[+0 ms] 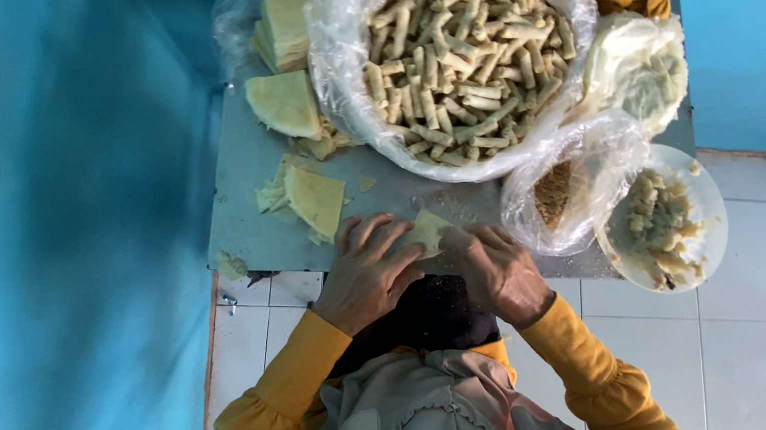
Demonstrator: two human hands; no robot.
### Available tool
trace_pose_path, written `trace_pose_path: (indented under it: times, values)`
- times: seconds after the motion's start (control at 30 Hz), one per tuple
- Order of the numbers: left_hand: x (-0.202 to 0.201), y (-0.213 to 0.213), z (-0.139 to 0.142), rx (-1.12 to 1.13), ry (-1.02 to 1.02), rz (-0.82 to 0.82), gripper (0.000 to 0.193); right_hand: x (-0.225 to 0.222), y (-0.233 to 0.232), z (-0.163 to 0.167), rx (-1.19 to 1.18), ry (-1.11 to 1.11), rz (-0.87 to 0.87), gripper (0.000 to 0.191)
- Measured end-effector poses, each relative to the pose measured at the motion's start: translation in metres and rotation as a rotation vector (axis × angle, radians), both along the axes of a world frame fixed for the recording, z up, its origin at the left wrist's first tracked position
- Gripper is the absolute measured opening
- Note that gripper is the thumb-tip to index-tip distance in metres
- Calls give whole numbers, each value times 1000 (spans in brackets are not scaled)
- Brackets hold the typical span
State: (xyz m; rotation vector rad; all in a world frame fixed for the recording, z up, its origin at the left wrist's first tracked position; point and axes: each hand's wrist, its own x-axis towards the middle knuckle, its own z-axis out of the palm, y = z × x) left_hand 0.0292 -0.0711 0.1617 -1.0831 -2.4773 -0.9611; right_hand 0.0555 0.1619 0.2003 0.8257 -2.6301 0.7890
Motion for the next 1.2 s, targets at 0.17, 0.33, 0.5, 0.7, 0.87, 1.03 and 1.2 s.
trace_pose_path:
  times: [0.17,0.33,0.5,0.7,0.87,1.03,1.2]
  values:
    - [0,12,-11,-57,47,-57,16,11,14,-9,-50,41,-81,34]
    - [1,14,-12,-84,202,-59,14,35,39,-3,0,134,-212,35]
    - [2,15,-12,-20,180,-50,12,66,136,24,59,101,-762,43]
    - [2,18,-17,17,151,-44,13,43,196,-11,418,-94,-903,48]
    - [2,14,-14,12,139,-41,14,34,199,-39,444,-193,-939,30]
    - [3,13,-13,43,152,-48,16,38,200,-35,257,-197,-892,25]
    - [-4,3,-19,49,166,-99,18,39,177,-3,293,-42,-895,27]
